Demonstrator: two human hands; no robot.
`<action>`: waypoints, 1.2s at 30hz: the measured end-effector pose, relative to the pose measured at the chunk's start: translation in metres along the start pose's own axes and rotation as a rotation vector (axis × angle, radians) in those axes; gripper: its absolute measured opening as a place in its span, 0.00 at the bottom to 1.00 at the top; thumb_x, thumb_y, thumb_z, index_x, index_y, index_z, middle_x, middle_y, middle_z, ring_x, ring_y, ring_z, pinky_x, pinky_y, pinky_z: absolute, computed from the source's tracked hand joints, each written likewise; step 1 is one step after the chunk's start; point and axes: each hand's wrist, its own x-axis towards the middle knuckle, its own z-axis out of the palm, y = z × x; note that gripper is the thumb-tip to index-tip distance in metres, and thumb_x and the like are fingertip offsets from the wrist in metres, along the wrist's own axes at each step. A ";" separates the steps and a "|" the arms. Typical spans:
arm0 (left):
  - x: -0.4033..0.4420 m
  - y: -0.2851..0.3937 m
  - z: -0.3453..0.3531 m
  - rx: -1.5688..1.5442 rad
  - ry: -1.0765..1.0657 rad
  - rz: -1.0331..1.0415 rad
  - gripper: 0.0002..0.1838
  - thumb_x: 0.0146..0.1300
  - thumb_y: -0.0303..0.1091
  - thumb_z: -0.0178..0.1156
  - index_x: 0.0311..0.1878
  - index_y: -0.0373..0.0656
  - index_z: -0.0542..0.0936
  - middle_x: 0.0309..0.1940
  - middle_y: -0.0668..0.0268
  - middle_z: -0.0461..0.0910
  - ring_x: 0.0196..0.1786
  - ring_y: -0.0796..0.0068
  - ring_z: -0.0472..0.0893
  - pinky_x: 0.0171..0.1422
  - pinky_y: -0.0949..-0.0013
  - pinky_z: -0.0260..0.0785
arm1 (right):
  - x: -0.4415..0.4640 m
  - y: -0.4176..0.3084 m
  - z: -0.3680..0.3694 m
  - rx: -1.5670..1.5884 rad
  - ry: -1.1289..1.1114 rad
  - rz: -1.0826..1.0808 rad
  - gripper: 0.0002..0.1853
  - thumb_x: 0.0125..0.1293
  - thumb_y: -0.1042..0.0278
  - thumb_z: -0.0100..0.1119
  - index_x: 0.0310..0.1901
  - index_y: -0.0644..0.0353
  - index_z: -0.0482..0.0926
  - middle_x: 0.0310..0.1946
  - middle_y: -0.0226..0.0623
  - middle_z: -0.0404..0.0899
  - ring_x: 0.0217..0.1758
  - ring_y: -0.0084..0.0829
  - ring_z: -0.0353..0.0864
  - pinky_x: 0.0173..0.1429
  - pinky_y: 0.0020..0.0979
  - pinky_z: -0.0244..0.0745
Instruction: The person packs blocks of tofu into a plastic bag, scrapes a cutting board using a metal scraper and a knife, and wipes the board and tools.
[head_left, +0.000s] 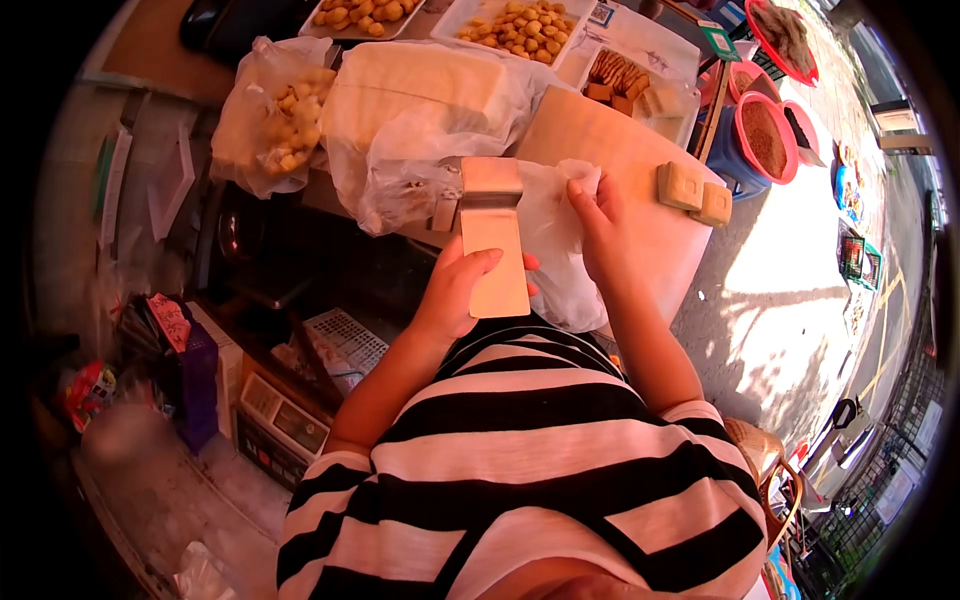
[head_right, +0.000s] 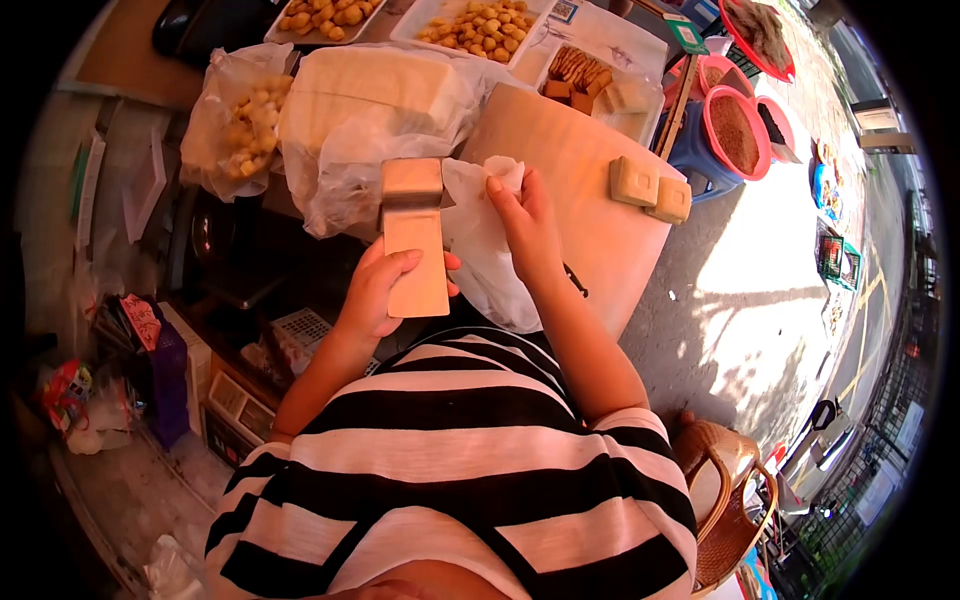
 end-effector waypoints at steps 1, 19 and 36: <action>0.002 -0.002 0.002 -0.008 0.011 -0.002 0.20 0.62 0.29 0.45 0.57 0.34 0.62 0.42 0.45 0.76 0.37 0.53 0.80 0.41 0.58 0.75 | -0.003 0.004 0.003 0.019 -0.044 -0.002 0.15 0.68 0.62 0.48 0.48 0.64 0.71 0.37 0.31 0.76 0.38 0.21 0.73 0.42 0.24 0.69; -0.001 -0.014 0.003 0.107 0.031 -0.001 0.22 0.63 0.31 0.46 0.59 0.35 0.60 0.41 0.46 0.76 0.36 0.56 0.81 0.39 0.61 0.77 | 0.002 0.018 0.006 -0.380 -0.340 0.092 0.08 0.60 0.75 0.52 0.39 0.66 0.77 0.30 0.27 0.78 0.32 0.15 0.74 0.38 0.20 0.69; -0.001 -0.002 0.009 0.044 -0.024 -0.062 0.20 0.62 0.31 0.48 0.56 0.33 0.63 0.40 0.46 0.76 0.37 0.58 0.81 0.40 0.61 0.77 | -0.001 0.012 0.004 -0.041 -0.365 0.114 0.09 0.63 0.71 0.55 0.42 0.66 0.77 0.33 0.29 0.80 0.33 0.16 0.74 0.39 0.21 0.70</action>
